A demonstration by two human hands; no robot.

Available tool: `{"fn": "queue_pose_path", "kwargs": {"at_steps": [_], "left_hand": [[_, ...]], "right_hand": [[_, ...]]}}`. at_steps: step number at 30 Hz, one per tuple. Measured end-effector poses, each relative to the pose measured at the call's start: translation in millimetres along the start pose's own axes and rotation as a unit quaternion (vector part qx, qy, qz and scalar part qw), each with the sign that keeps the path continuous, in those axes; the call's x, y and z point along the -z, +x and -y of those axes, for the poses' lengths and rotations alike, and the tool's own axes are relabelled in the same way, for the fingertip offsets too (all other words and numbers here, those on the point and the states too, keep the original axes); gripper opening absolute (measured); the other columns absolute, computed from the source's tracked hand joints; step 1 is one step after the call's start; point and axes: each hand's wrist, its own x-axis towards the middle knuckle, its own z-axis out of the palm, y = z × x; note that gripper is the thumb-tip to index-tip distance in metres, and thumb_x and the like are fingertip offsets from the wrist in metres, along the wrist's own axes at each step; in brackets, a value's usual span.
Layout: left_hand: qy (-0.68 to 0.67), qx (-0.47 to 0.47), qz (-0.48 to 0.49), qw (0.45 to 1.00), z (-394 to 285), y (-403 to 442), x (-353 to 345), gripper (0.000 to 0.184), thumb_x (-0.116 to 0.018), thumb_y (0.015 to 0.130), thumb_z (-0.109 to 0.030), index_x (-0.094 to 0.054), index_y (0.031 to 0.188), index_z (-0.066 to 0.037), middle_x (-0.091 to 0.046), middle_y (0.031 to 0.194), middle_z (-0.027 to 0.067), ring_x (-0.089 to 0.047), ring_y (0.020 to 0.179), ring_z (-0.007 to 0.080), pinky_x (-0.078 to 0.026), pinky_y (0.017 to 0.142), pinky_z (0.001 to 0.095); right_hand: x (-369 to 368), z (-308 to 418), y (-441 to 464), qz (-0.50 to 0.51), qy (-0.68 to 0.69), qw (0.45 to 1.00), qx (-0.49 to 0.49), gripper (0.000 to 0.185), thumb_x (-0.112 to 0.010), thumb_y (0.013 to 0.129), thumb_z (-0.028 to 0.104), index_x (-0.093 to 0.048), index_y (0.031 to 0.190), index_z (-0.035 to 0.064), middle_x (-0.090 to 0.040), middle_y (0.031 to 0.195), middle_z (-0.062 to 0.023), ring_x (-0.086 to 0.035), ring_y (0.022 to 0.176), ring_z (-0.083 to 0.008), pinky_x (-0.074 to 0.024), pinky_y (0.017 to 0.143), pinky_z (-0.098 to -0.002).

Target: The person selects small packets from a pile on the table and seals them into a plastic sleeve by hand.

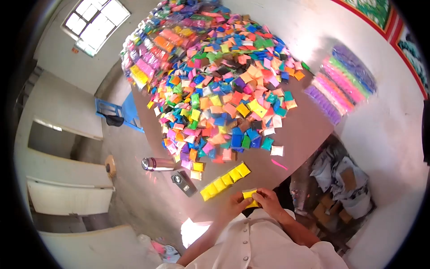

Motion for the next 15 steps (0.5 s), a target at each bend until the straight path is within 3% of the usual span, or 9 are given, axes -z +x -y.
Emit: {"fn": "queue_pose_path", "kwargs": {"at_steps": [1,3,8,9,12,15], "left_hand": [[-0.014,-0.004,-0.008,1.000,-25,-7,-3,0.032,-0.068,0.099,-0.026,-0.067,0.113,0.002,-0.070,0.092,0.0030,-0.062,0.081,0.0080,-0.051,0.073,0.0241],[-0.170,0.016,-0.050,0.984,-70,-25,-12,0.031,-0.067,0.100,-0.026,-0.067,0.115,0.001,-0.070,0.089,0.0023,-0.062,0.077,0.0078,-0.052,0.071,0.0241],[-0.301,-0.016,-0.090,0.949,-50,-9,-48,0.027,-0.068,0.099,-0.026,-0.068,0.110,-0.001,-0.069,0.088,0.0017,-0.060,0.073,0.0074,-0.049,0.067,0.0232],[-0.342,-0.018,-0.108,0.933,-52,-9,-52,0.026,-0.068,0.099,-0.026,-0.068,0.109,-0.002,-0.068,0.088,0.0011,-0.058,0.071,0.0069,-0.048,0.065,0.0226],[-0.316,-0.038,-0.140,0.938,-67,-17,-54,0.025,-0.067,0.100,-0.025,-0.067,0.111,-0.003,-0.066,0.085,-0.0002,-0.056,0.069,0.0060,-0.045,0.062,0.0216],[-0.373,-0.038,-0.150,0.915,-63,-16,-72,0.024,-0.067,0.100,-0.024,-0.065,0.113,-0.003,-0.063,0.083,-0.0014,-0.055,0.068,0.0051,-0.043,0.061,0.0210]], "right_hand": [[3,3,0,-0.008,-0.001,1.000,-0.001,0.016,-0.065,0.098,0.014,-0.069,0.104,-0.0004,-0.065,0.088,-0.0003,-0.057,0.075,-0.0052,-0.0471,0.065,-0.0218],[7,15,2,-0.008,-0.015,1.000,-0.004,0.016,-0.065,0.099,0.015,-0.068,0.104,-0.0005,-0.065,0.088,-0.0002,-0.056,0.073,-0.0049,-0.0463,0.063,-0.0212],[16,51,18,-0.015,-0.099,0.995,-0.014,0.015,-0.066,0.098,0.015,-0.068,0.103,0.0011,-0.064,0.087,0.0008,-0.054,0.071,-0.0045,-0.0446,0.060,-0.0211],[18,59,21,0.005,-0.101,0.994,-0.031,0.020,-0.066,0.097,0.018,-0.069,0.103,-0.0002,-0.065,0.087,-0.0008,-0.057,0.076,-0.0067,-0.0469,0.067,-0.0235],[21,90,27,0.090,-0.177,0.979,-0.047,0.021,-0.065,0.098,0.020,-0.068,0.105,0.0009,-0.065,0.086,-0.0008,-0.057,0.075,-0.0067,-0.0466,0.066,-0.0237],[22,112,28,0.128,-0.229,0.963,-0.054,0.020,-0.065,0.098,0.018,-0.068,0.108,0.0008,-0.065,0.088,-0.0002,-0.057,0.073,-0.0048,-0.0474,0.061,-0.0217]]}}
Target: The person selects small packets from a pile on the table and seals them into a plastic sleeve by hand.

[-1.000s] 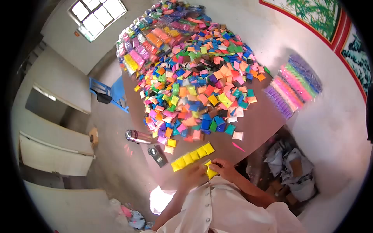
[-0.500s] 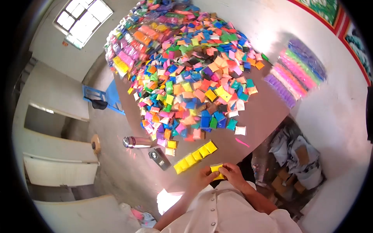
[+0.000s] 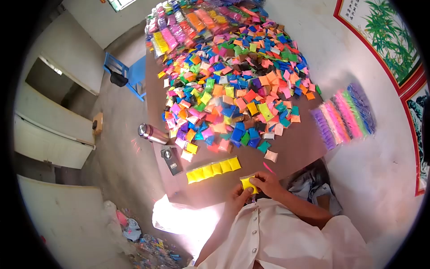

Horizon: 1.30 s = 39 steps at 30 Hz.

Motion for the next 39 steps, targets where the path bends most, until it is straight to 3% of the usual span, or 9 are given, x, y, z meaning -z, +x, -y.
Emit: {"fn": "queue_pose_path", "kwargs": {"at_steps": [11,12,17,24,29,33,36,37,39], "left_hand": [[-0.133,-0.066,-0.059,0.987,1,-7,-21,0.024,-0.070,0.097,-0.021,-0.063,0.110,-0.001,-0.067,0.095,0.0054,-0.062,0.078,0.0093,-0.052,0.071,0.0241],[-0.128,-0.070,-0.058,0.988,1,-6,-17,0.024,-0.070,0.097,-0.021,-0.063,0.110,-0.001,-0.067,0.095,0.0054,-0.062,0.078,0.0093,-0.052,0.071,0.0241],[-0.020,-0.052,-0.038,0.998,5,-4,12,0.024,-0.069,0.098,-0.021,-0.064,0.109,-0.001,-0.068,0.096,0.0053,-0.062,0.077,0.0090,-0.052,0.068,0.0242],[-0.020,-0.017,0.017,1.000,-38,-12,35,0.025,-0.067,0.100,-0.026,-0.065,0.107,-0.002,-0.068,0.095,0.0026,-0.062,0.083,0.0086,-0.052,0.070,0.0244],[0.121,-0.051,0.098,0.987,-18,15,74,0.025,-0.065,0.096,-0.015,-0.068,0.114,0.001,-0.069,0.104,0.0036,-0.064,0.091,0.0103,-0.053,0.081,0.0265],[0.259,-0.025,0.108,0.959,-53,4,68,0.020,-0.063,0.101,-0.020,-0.066,0.108,-0.001,-0.066,0.097,0.0010,-0.061,0.089,0.0071,-0.051,0.078,0.0249],[0.142,0.012,0.131,0.981,-51,4,70,0.018,-0.061,0.102,-0.018,-0.065,0.109,-0.002,-0.067,0.099,0.0025,-0.062,0.094,0.0087,-0.052,0.082,0.0260],[0.085,0.035,0.077,0.993,-59,-5,56,0.014,-0.064,0.099,-0.018,-0.068,0.102,-0.004,-0.062,0.088,-0.0053,-0.058,0.082,0.0056,-0.048,0.074,0.0231],[0.051,0.049,0.054,0.996,-48,1,56,0.012,-0.063,0.100,-0.017,-0.067,0.097,-0.006,-0.061,0.085,-0.0054,-0.056,0.081,0.0043,-0.047,0.073,0.0225]], "right_hand": [[3,-8,5,-0.016,-0.048,0.996,0.079,0.021,-0.066,0.096,0.017,-0.069,0.110,0.0015,-0.065,0.083,0.0018,-0.057,0.069,-0.0055,-0.0464,0.061,-0.0228],[3,-9,5,-0.007,-0.052,0.996,0.068,0.020,-0.065,0.098,0.017,-0.068,0.110,0.0011,-0.066,0.090,-0.0016,-0.061,0.076,-0.0073,-0.0510,0.066,-0.0240],[-12,-6,-5,0.015,-0.006,0.999,0.051,0.019,-0.063,0.099,0.014,-0.067,0.112,0.0005,-0.067,0.096,-0.0055,-0.064,0.084,-0.0099,-0.0558,0.071,-0.0259],[-49,-22,-11,-0.079,0.097,0.990,0.064,0.016,-0.065,0.098,0.013,-0.067,0.108,0.0007,-0.066,0.091,-0.0043,-0.063,0.082,-0.0094,-0.0549,0.072,-0.0254],[-77,-33,-12,-0.135,0.184,0.972,0.062,0.016,-0.067,0.095,0.015,-0.067,0.105,0.0013,-0.063,0.086,-0.0023,-0.057,0.073,-0.0087,-0.0477,0.066,-0.0231],[-90,-63,-6,-0.150,0.285,0.945,0.062,0.019,-0.067,0.096,0.015,-0.067,0.108,0.0015,-0.063,0.088,-0.0009,-0.057,0.077,-0.0084,-0.0476,0.066,-0.0228],[-97,-86,6,-0.159,0.302,0.939,0.053,0.018,-0.066,0.096,0.016,-0.067,0.108,0.0022,-0.063,0.088,-0.0006,-0.058,0.077,-0.0081,-0.0474,0.066,-0.0228],[-99,-90,7,-0.151,0.299,0.940,0.059,0.018,-0.067,0.095,0.017,-0.067,0.107,0.0025,-0.063,0.088,-0.0007,-0.058,0.077,-0.0082,-0.0474,0.066,-0.0230],[-99,-87,7,-0.156,0.287,0.943,0.056,0.018,-0.067,0.095,0.017,-0.067,0.105,0.0026,-0.064,0.088,-0.0011,-0.058,0.076,-0.0079,-0.0473,0.065,-0.0231]]}}
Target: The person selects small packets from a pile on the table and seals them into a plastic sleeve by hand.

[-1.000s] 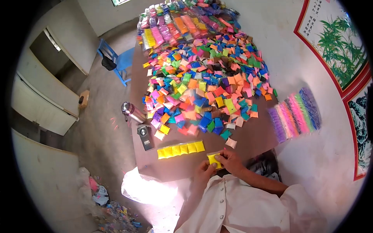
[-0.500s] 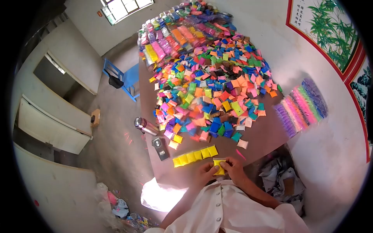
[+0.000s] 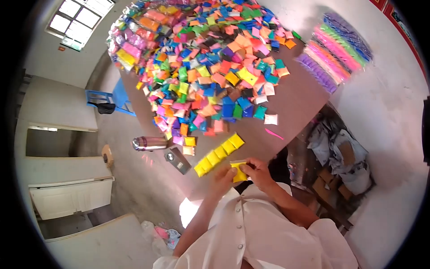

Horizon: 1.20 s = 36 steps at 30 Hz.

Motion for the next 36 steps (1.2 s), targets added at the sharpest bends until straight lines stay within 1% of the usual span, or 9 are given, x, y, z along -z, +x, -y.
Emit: {"fn": "queue_pose_path", "kwargs": {"at_steps": [7,11,13,16,24,26,28,34,36], "left_hand": [[0.018,-0.038,0.009,0.999,60,21,14,0.017,-0.063,0.101,-0.019,-0.064,0.089,-0.007,-0.060,0.083,-0.0053,-0.053,0.077,0.0028,-0.046,0.071,0.0204],[-0.038,-0.043,0.008,0.998,64,17,-18,0.015,-0.064,0.100,-0.019,-0.067,0.101,-0.004,-0.064,0.089,-0.0028,-0.058,0.081,0.0051,-0.049,0.073,0.0222],[0.029,0.007,-0.016,0.999,52,9,-33,0.024,-0.065,0.098,-0.017,-0.067,0.116,0.000,-0.068,0.097,0.0010,-0.062,0.086,0.0075,-0.052,0.075,0.0250],[-0.031,-0.025,-0.031,0.999,59,8,-43,0.032,-0.065,0.101,-0.024,-0.062,0.122,0.000,-0.069,0.095,0.0042,-0.063,0.082,0.0087,-0.051,0.071,0.0258],[-0.050,-0.069,-0.135,0.987,101,3,-42,0.024,-0.060,0.103,-0.021,-0.066,0.109,0.002,-0.070,0.085,0.0062,-0.065,0.070,0.0111,-0.053,0.065,0.0266],[-0.199,-0.010,-0.138,0.970,107,-3,-38,0.022,-0.062,0.101,-0.020,-0.069,0.110,-0.001,-0.069,0.092,0.0000,-0.063,0.081,0.0068,-0.053,0.073,0.0249],[-0.243,-0.001,-0.151,0.958,113,-7,-31,0.022,-0.060,0.103,-0.022,-0.070,0.104,-0.002,-0.069,0.088,0.0010,-0.063,0.077,0.0078,-0.054,0.072,0.0249],[-0.227,0.038,-0.195,0.954,158,-20,13,0.028,-0.057,0.105,-0.027,-0.070,0.103,-0.002,-0.072,0.086,0.0060,-0.065,0.074,0.0100,-0.055,0.070,0.0250],[-0.170,0.051,-0.203,0.963,175,-29,32,0.031,-0.057,0.105,-0.029,-0.070,0.102,-0.002,-0.073,0.086,0.0068,-0.065,0.073,0.0103,-0.054,0.069,0.0248]], "right_hand": [[15,36,-10,0.015,-0.123,0.992,-0.012,0.014,-0.065,0.098,0.012,-0.068,0.104,-0.0001,-0.064,0.085,-0.0003,-0.057,0.072,-0.0056,-0.0488,0.064,-0.0211],[39,40,1,0.021,-0.171,0.984,-0.036,0.015,-0.065,0.098,0.013,-0.068,0.105,0.0003,-0.065,0.085,-0.0008,-0.059,0.073,-0.0058,-0.0488,0.063,-0.0216],[41,54,7,0.050,-0.198,0.978,-0.038,0.015,-0.065,0.098,0.013,-0.068,0.106,0.0005,-0.065,0.086,-0.0008,-0.059,0.073,-0.0059,-0.0490,0.063,-0.0217],[46,64,14,0.089,-0.234,0.966,-0.068,0.018,-0.065,0.098,0.014,-0.068,0.111,0.0013,-0.066,0.090,-0.0006,-0.059,0.076,-0.0061,-0.0496,0.066,-0.0219],[36,51,43,0.148,-0.236,0.946,-0.164,0.019,-0.064,0.099,0.017,-0.067,0.112,0.0030,-0.066,0.093,-0.0011,-0.058,0.077,-0.0063,-0.0483,0.067,-0.0230],[33,48,54,0.142,-0.235,0.943,-0.186,0.019,-0.064,0.099,0.017,-0.067,0.112,0.0035,-0.066,0.093,-0.0013,-0.059,0.077,-0.0070,-0.0481,0.067,-0.0225],[26,45,68,0.135,-0.229,0.943,-0.200,0.019,-0.063,0.100,0.018,-0.066,0.112,0.0041,-0.066,0.093,-0.0016,-0.059,0.077,-0.0076,-0.0479,0.067,-0.0220],[18,4,114,0.129,-0.288,0.936,-0.155,0.018,-0.060,0.101,0.019,-0.066,0.110,0.0041,-0.061,0.083,0.0005,-0.056,0.069,-0.0078,-0.0429,0.060,-0.0225],[14,-16,134,0.128,-0.389,0.906,-0.105,0.017,-0.061,0.097,0.018,-0.067,0.103,0.0029,-0.059,0.075,-0.0018,-0.055,0.062,-0.0125,-0.0441,0.056,-0.0299]]}}
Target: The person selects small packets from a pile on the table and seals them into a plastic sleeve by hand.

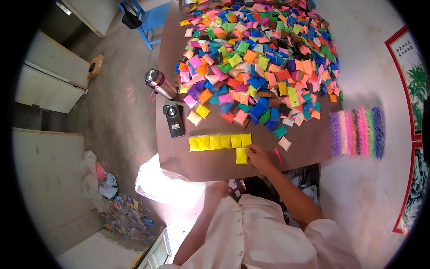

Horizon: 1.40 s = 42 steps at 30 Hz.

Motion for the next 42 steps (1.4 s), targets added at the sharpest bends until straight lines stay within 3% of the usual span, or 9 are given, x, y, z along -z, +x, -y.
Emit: {"fn": "queue_pose_path", "kwargs": {"at_steps": [10,14,17,19,21,34,37,40,42], "left_hand": [[0.166,0.013,-0.066,0.984,29,-18,106,0.027,-0.062,0.098,-0.022,-0.069,0.095,0.003,-0.071,0.082,0.0091,-0.063,0.070,0.0119,-0.052,0.063,0.0261],[0.344,-0.146,-0.047,0.926,55,-12,131,0.014,-0.065,0.083,-0.016,-0.066,0.074,-0.005,-0.068,0.076,0.0141,-0.067,0.068,0.0251,-0.052,0.062,0.0391],[0.304,-0.060,-0.049,0.949,49,-19,135,0.014,-0.065,0.083,-0.016,-0.066,0.074,-0.005,-0.068,0.076,0.0131,-0.066,0.068,0.0250,-0.052,0.064,0.0386],[0.221,0.009,-0.059,0.973,36,-24,130,0.028,-0.063,0.097,-0.024,-0.069,0.098,0.003,-0.072,0.083,0.0090,-0.063,0.070,0.0121,-0.051,0.063,0.0260],[0.267,-0.021,-0.044,0.963,48,-17,139,0.028,-0.063,0.097,-0.024,-0.069,0.099,0.003,-0.072,0.083,0.0091,-0.063,0.070,0.0122,-0.052,0.064,0.0262],[0.295,-0.119,0.000,0.948,48,20,137,0.029,-0.064,0.095,-0.026,-0.069,0.097,0.003,-0.072,0.081,0.0093,-0.065,0.069,0.0134,-0.053,0.062,0.0270],[0.334,-0.104,-0.020,0.937,35,22,126,0.034,-0.049,0.094,-0.028,-0.068,0.079,-0.004,-0.067,0.080,0.0152,-0.064,0.077,0.0330,-0.049,0.072,0.0448],[0.310,-0.114,-0.021,0.944,31,29,124,0.030,-0.064,0.094,-0.024,-0.070,0.093,0.005,-0.072,0.078,0.0113,-0.067,0.067,0.0143,-0.054,0.062,0.0281],[0.334,-0.132,-0.011,0.933,43,40,124,0.031,-0.063,0.093,-0.024,-0.070,0.093,0.006,-0.073,0.076,0.0120,-0.067,0.067,0.0146,-0.055,0.063,0.0290]], "right_hand": [[-54,-22,90,-0.125,-0.130,0.979,0.092,0.027,-0.069,0.090,0.016,-0.067,0.110,-0.0021,-0.072,0.090,-0.0098,-0.067,0.071,-0.0150,-0.0526,0.064,-0.0289],[-62,-17,96,-0.150,-0.133,0.976,0.084,0.029,-0.072,0.085,0.020,-0.069,0.108,0.0020,-0.074,0.097,-0.0135,-0.071,0.087,-0.0224,-0.0555,0.076,-0.0342],[-64,-17,100,-0.159,-0.139,0.974,0.076,0.031,-0.073,0.083,0.022,-0.070,0.108,0.0048,-0.075,0.100,-0.0156,-0.073,0.094,-0.0292,-0.0561,0.083,-0.0388],[-65,-25,105,-0.157,-0.133,0.975,0.083,0.031,-0.072,0.082,0.021,-0.070,0.108,0.0049,-0.075,0.100,-0.0155,-0.073,0.094,-0.0294,-0.0561,0.084,-0.0387],[-69,-26,106,-0.178,-0.149,0.968,0.094,0.030,-0.074,0.084,0.020,-0.068,0.107,0.0019,-0.074,0.094,-0.0123,-0.071,0.081,-0.0211,-0.0565,0.074,-0.0344],[-60,-12,58,-0.208,-0.185,0.953,0.120,0.027,-0.071,0.085,0.021,-0.071,0.107,0.0064,-0.074,0.098,-0.0118,-0.073,0.090,-0.0256,-0.0567,0.080,-0.0363],[-41,-2,58,-0.226,-0.142,0.952,0.150,0.023,-0.070,0.087,0.020,-0.071,0.105,0.0062,-0.074,0.095,-0.0114,-0.072,0.086,-0.0242,-0.0562,0.079,-0.0351],[-11,27,50,-0.234,-0.150,0.941,0.193,0.021,-0.069,0.088,0.019,-0.072,0.104,0.0053,-0.073,0.093,-0.0111,-0.071,0.083,-0.0228,-0.0555,0.077,-0.0341],[13,37,54,-0.235,-0.196,0.928,0.213,0.021,-0.070,0.088,0.019,-0.072,0.103,0.0045,-0.073,0.092,-0.0108,-0.070,0.081,-0.0225,-0.0550,0.075,-0.0338]]}}
